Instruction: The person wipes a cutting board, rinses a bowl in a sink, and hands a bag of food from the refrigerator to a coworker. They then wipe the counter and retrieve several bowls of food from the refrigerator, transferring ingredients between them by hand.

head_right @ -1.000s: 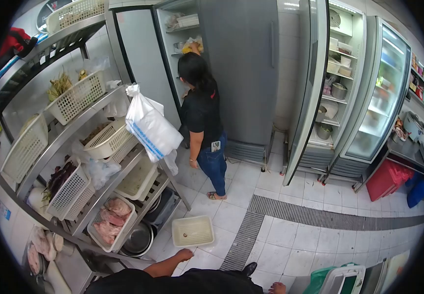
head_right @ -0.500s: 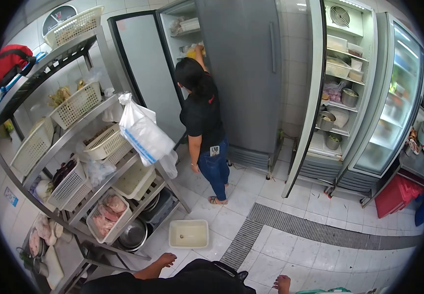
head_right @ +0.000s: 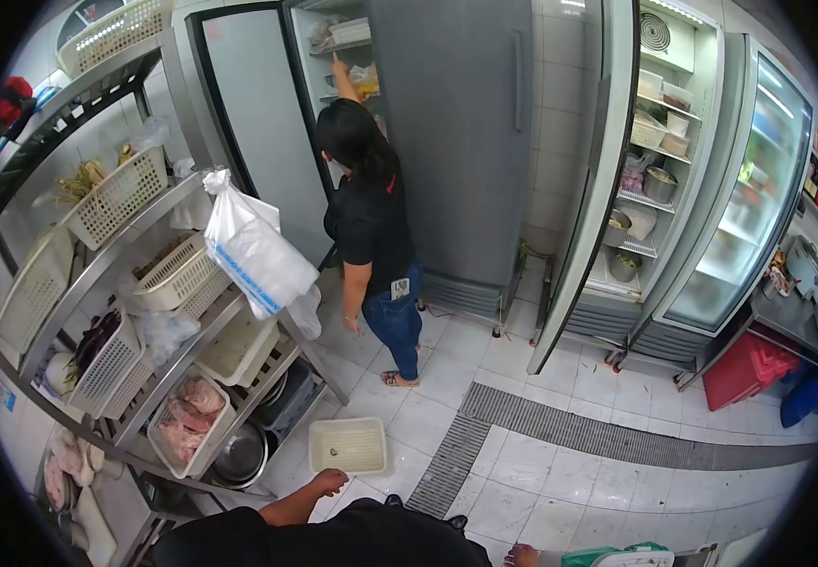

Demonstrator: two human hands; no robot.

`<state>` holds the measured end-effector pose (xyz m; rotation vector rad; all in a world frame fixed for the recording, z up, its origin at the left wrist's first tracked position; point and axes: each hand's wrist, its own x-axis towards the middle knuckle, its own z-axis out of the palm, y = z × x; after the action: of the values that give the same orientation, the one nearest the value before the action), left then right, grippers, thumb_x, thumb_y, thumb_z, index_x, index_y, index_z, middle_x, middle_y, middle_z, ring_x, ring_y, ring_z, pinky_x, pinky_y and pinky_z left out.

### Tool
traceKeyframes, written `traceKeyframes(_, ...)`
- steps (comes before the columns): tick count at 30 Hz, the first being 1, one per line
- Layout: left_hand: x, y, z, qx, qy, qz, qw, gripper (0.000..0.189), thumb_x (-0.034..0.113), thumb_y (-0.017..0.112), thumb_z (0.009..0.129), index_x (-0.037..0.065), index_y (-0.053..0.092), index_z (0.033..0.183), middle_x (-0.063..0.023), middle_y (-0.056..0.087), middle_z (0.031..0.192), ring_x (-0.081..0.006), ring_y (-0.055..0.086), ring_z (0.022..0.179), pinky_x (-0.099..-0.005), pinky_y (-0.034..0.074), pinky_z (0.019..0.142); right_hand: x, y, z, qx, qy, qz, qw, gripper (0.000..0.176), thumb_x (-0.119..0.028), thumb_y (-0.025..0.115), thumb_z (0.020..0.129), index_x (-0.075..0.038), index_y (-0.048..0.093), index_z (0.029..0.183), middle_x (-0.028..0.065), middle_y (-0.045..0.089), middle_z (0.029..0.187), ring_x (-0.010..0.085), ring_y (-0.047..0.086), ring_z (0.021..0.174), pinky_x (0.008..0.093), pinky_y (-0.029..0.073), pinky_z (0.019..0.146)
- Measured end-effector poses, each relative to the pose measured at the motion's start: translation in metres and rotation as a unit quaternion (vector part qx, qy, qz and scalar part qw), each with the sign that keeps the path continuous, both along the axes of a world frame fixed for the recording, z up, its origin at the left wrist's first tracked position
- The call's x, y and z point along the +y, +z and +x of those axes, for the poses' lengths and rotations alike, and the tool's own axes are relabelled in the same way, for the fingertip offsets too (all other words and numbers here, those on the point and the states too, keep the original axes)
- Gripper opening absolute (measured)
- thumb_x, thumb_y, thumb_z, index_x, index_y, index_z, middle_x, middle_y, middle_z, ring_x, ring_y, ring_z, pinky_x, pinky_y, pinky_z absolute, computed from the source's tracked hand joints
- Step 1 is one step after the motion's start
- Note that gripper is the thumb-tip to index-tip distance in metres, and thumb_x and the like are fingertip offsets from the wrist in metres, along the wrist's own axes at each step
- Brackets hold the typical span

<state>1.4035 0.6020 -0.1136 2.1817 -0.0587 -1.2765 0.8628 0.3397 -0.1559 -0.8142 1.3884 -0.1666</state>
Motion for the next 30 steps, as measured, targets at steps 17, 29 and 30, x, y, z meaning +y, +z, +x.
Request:
traceKeyframes(17,0.002,-0.035,0.057,-0.017,-0.080,-0.020,0.996,0.028,0.028,0.055,0.083,0.005,0.058,0.068,-0.0068,0.053,0.056,-0.0180,0.051,0.048,-0.0359,0.043,0.043,0.027,0.075,0.039,-0.019,0.090,-0.142,0.986,0.042,-0.038,0.057,0.091,-0.008,0.058,0.121,0.0113,0.064,0.104,0.0256,0.066,0.087,0.0374,0.054,0.067)
traceKeyframes(29,0.036,-0.055,0.073,-0.009,-0.070,0.016,0.997,0.030,0.027,0.052,0.084,0.003,0.058,0.068,-0.0103,0.059,0.063,-0.0222,0.058,0.053,-0.0379,0.051,0.047,0.025,0.078,0.085,0.034,0.041,-0.051,0.997,0.038,-0.036,0.059,0.090,-0.007,0.058,0.115,0.0098,0.061,0.099,0.0270,0.063,0.089,0.0416,0.053,0.066)
traceKeyframes(30,0.038,-0.057,0.075,-0.008,-0.072,0.017,0.997,0.030,0.027,0.052,0.084,0.003,0.058,0.068,-0.0103,0.059,0.063,-0.0222,0.058,0.053,-0.0379,0.051,0.047,0.032,0.061,0.078,0.018,0.120,-0.201,0.972,0.038,-0.037,0.058,0.091,-0.008,0.057,0.116,0.0099,0.061,0.101,0.0270,0.063,0.090,0.0414,0.053,0.067)
